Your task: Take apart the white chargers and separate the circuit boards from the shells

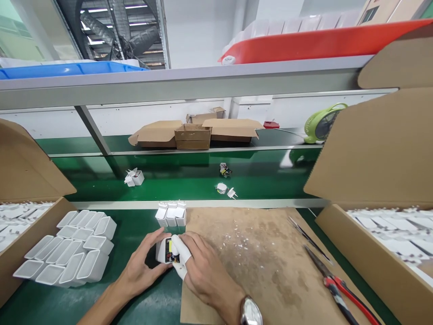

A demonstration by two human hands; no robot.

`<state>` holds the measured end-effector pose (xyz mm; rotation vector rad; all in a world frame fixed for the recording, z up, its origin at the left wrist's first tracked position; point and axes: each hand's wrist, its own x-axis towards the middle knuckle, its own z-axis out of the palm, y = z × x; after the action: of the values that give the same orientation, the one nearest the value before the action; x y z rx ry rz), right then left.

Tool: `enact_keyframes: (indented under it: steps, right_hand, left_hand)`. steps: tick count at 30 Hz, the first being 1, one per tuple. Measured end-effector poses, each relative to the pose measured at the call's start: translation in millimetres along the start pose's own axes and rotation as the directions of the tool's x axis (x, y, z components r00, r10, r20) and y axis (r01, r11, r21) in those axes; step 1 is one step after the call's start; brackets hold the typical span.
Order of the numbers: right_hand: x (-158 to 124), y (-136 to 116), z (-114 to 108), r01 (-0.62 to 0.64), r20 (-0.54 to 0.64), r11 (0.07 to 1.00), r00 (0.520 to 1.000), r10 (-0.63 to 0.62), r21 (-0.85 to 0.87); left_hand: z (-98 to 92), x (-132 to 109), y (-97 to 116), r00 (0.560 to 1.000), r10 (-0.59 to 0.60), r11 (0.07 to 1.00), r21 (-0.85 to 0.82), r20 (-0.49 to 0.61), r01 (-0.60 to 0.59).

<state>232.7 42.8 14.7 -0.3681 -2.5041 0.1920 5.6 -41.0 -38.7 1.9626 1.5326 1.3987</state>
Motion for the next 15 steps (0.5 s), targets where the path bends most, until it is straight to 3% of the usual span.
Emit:
enact_keyframes:
  steps: [15]
  right_hand:
    - [-6.1,-0.3,4.6,-0.014,0.001,1.000,1.000,0.014,-0.015]
  left_hand:
    - [1.3,-2.3,-1.9,1.000,-0.017,1.000,0.005,0.011,0.017]
